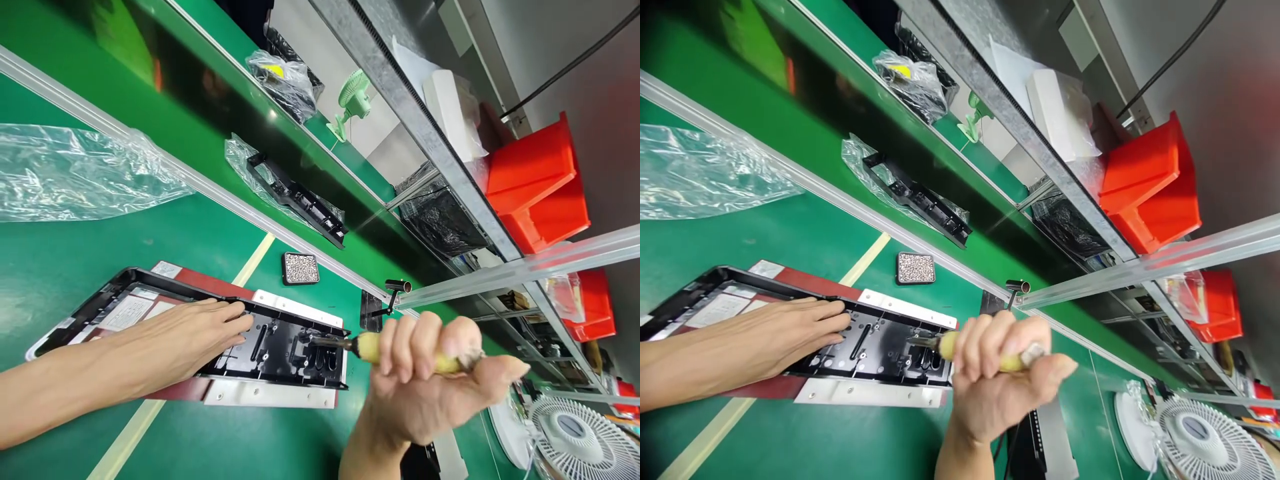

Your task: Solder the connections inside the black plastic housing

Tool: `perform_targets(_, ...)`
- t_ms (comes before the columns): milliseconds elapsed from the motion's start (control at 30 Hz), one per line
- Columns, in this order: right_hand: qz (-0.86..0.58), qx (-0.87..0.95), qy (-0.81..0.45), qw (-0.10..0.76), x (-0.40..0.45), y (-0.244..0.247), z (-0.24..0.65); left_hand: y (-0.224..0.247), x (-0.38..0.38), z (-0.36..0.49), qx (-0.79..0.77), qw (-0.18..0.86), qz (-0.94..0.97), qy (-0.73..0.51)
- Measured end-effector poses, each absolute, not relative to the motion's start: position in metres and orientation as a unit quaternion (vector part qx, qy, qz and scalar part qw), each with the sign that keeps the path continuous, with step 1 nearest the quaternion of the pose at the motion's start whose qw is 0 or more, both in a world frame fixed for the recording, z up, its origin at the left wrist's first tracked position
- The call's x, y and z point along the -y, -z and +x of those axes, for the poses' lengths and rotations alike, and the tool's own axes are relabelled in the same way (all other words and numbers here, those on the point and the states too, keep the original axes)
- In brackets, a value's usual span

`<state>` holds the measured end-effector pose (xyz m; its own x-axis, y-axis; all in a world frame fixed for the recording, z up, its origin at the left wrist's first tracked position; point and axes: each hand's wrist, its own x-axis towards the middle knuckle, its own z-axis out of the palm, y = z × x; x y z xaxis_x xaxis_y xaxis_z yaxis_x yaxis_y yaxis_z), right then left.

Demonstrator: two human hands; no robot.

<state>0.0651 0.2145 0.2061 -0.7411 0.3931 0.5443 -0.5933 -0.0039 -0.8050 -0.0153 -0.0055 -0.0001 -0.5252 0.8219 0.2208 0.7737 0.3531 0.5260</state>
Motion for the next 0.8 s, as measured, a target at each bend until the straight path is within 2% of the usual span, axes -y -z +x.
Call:
perform_targets(100,0.084,0.6,-0.751,0.264,-0.194,-0.192,0.058,0.003,0.004,-0.016,-0.821,0.086,0.481,-0.296)
perform_targets(267,0.07,0.58,-0.784,0.21,-0.174,-0.172,0.052,0.008,0.001,-0.019,-0.801,0.045,0.475,-0.362)
perform_targets(800,0.047,0.611,-0.768,0.189,-0.165,-0.158,0.048,0.019,-0.004,-0.015,-0.818,0.054,0.464,-0.336)
